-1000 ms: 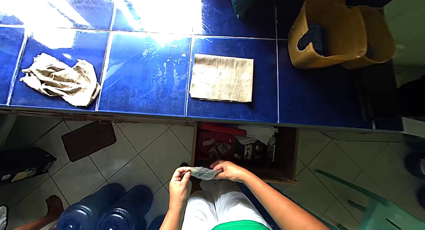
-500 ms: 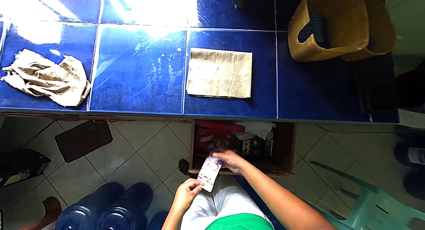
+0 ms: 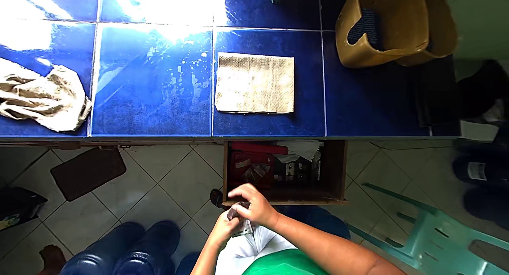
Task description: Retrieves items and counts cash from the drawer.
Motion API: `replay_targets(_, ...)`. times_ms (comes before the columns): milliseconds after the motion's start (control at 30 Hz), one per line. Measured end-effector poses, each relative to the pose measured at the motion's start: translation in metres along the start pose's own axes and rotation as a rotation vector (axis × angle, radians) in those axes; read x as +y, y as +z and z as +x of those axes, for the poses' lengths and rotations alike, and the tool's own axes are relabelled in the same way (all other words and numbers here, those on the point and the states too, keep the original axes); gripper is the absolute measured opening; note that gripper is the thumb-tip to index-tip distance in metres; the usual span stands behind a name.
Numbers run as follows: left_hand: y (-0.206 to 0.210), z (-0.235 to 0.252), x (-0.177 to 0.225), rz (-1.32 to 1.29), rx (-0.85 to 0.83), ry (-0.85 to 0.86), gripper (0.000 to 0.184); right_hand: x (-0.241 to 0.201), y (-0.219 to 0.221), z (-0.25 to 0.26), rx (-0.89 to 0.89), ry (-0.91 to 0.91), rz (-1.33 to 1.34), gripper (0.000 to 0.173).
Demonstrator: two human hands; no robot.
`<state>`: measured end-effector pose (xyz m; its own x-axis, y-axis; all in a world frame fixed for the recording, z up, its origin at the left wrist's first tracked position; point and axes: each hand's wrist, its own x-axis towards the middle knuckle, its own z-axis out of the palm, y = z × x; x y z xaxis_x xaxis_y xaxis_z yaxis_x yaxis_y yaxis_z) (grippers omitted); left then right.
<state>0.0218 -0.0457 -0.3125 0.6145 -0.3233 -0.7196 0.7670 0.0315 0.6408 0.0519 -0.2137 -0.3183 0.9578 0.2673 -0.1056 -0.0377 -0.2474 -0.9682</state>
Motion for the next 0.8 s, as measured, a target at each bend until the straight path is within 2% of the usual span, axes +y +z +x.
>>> replay_targets(67,0.006,0.0,0.001,-0.14,0.141,0.022,0.027,0.015,-0.01,0.007,0.058,0.161,-0.03,0.046)
replay_targets(133,-0.003,0.004,-0.007,-0.31,0.197,0.103,0.037,0.046,-0.027,0.016,0.04,0.372,-0.214,0.049)
replay_targets(200,-0.013,0.005,-0.01,-0.44,0.294,0.096,0.035,0.077,-0.044,0.026,-0.074,0.615,-0.441,0.052)
replay_targets(267,-0.021,0.002,-0.011,-0.499,0.349,0.013,0.04,0.102,-0.052,0.035,-0.274,0.836,-0.585,0.05)
replay_targets(333,-0.03,0.0,-0.013,-0.476,0.34,-0.068,0.047,0.114,-0.048,0.037,-0.447,0.916,-0.693,0.042)
replay_targets(400,-0.039,0.001,-0.012,-0.411,0.329,-0.112,0.044,0.116,-0.043,0.037,-0.491,0.897,-0.778,0.046)
replay_targets(500,-0.048,0.002,-0.003,-0.339,0.343,-0.111,0.034,0.109,-0.051,0.033,-0.337,0.788,-0.771,0.049)
replay_targets(600,-0.051,0.007,0.009,-0.31,0.303,-0.063,0.037,0.081,-0.072,0.029,-0.237,0.581,-0.598,0.029)
replay_targets(667,-0.049,0.016,0.016,-0.267,0.233,-0.021,0.041,0.049,-0.081,0.027,-0.357,0.472,-0.475,0.031)
replay_targets(733,-0.047,0.027,0.022,-0.174,0.12,0.028,0.048,0.014,-0.083,0.033,-0.58,0.401,-0.377,0.044)
replay_targets(800,-0.041,0.038,0.03,-0.066,-0.025,0.073,0.072,-0.02,-0.081,0.041,-0.708,0.372,-0.272,0.048)
